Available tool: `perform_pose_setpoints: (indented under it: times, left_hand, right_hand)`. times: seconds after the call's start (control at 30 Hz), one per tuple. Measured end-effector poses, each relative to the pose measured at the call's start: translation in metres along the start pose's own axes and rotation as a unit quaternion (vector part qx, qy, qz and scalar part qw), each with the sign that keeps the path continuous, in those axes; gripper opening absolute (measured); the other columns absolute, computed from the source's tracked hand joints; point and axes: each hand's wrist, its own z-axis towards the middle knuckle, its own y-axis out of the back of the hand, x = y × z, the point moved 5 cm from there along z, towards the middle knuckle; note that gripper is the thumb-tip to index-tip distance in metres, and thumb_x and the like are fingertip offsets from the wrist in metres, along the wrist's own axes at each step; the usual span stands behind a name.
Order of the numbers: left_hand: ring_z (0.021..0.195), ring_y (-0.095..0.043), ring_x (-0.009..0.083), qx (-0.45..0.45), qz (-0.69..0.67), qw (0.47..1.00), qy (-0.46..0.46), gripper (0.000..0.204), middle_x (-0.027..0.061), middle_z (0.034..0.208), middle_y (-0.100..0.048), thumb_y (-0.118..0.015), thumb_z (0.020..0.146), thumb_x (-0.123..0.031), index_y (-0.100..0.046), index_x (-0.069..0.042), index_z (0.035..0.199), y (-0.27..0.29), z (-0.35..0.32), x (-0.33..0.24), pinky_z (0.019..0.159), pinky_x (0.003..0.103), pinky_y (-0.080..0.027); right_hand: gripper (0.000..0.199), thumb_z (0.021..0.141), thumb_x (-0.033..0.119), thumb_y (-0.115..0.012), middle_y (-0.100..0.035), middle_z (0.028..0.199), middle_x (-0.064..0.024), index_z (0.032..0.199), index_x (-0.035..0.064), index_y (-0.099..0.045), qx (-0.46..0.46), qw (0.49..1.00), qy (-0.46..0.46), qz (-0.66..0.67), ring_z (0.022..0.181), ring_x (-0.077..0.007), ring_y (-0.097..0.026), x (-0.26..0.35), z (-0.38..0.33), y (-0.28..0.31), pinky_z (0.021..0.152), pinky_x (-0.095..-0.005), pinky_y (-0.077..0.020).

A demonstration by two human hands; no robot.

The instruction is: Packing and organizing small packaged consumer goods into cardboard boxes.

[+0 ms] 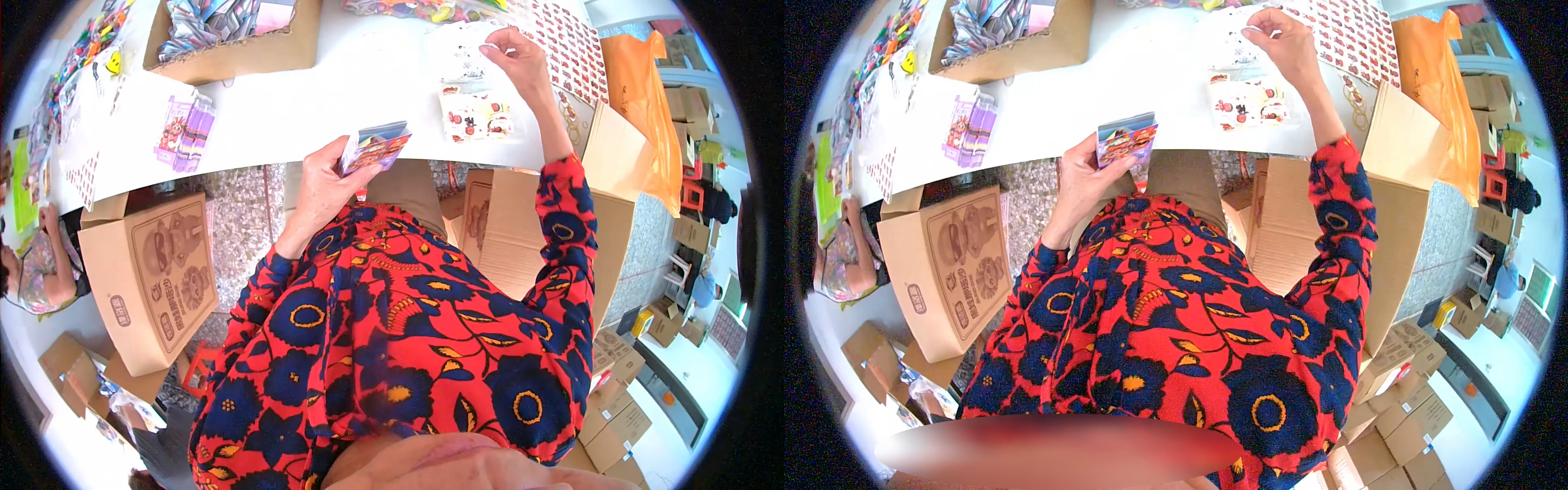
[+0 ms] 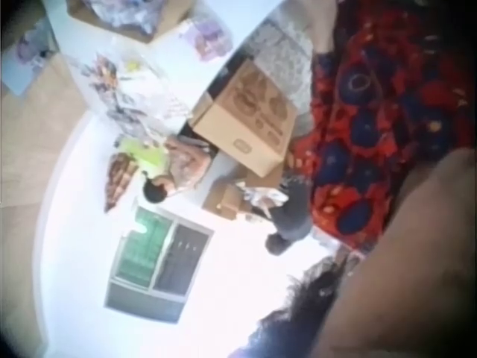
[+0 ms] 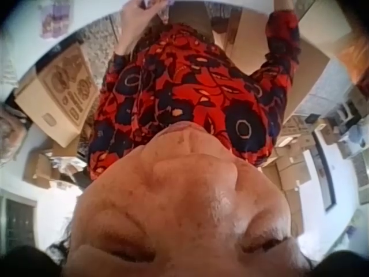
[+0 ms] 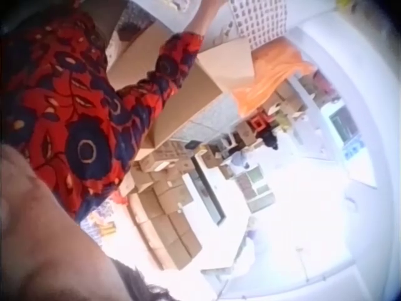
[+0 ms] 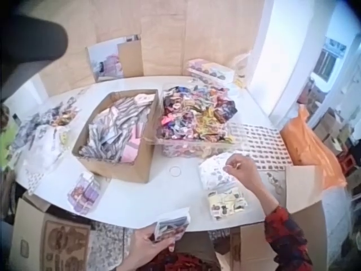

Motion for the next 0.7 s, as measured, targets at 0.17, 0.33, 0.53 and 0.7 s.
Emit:
perform_pose_setpoints:
  times: [0.17,0.33,0.53,0.7]
  left_hand:
    - [0.062,-0.050,0.0037,-0.001,0.082,0.996,-0.028,0.024,0.0019,0.075,-0.062,-0.073,0.076,-0.009,-0.064,0.002,0.095,-0.002,0.004,0.002,0.052,0.023,-0.043]
    - [0.066,-0.051,0.0043,0.008,0.002,0.999,-0.043,0.026,0.0020,0.078,-0.063,-0.073,0.076,-0.006,-0.064,0.001,0.099,-0.006,0.004,-0.007,0.057,0.022,-0.044]
    - [0.071,-0.055,0.0052,-0.006,-0.014,0.998,-0.068,0.025,0.0032,0.082,-0.065,-0.072,0.076,-0.005,-0.065,0.001,0.099,-0.002,-0.005,-0.012,0.062,0.022,-0.047]
    - [0.075,-0.056,0.0054,0.009,-0.013,0.997,-0.070,0.027,0.0033,0.085,-0.066,-0.073,0.076,-0.006,-0.064,0.001,0.101,0.000,-0.009,-0.018,0.065,0.022,-0.048]
  right_hand:
    - [0.007,0.080,0.007,-0.068,-0.060,0.077,0.0036,0.085,0.0049,-0.062,0.110,0.971,-0.038,0.207,0.066,-0.0035,-0.051,0.119,-0.018,-0.005,0.060,-0.0198,-0.0408]
    - [0.010,0.076,0.004,-0.069,-0.062,0.077,-0.0015,0.083,0.0036,-0.062,0.166,0.971,0.116,0.131,0.067,-0.0097,-0.053,0.189,-0.038,-0.019,0.057,-0.0236,-0.0401]
    - [0.018,0.072,0.001,-0.069,-0.063,0.080,-0.0061,0.088,0.0036,-0.064,0.158,0.962,0.222,0.023,0.073,-0.0193,-0.058,0.208,-0.047,-0.029,0.062,-0.0294,-0.0468]
    - [0.025,0.069,0.000,-0.071,-0.064,0.088,-0.0080,0.092,0.0034,-0.064,0.123,0.958,0.257,0.025,0.079,-0.0211,-0.061,0.216,-0.047,-0.027,0.068,-0.0295,-0.0494]
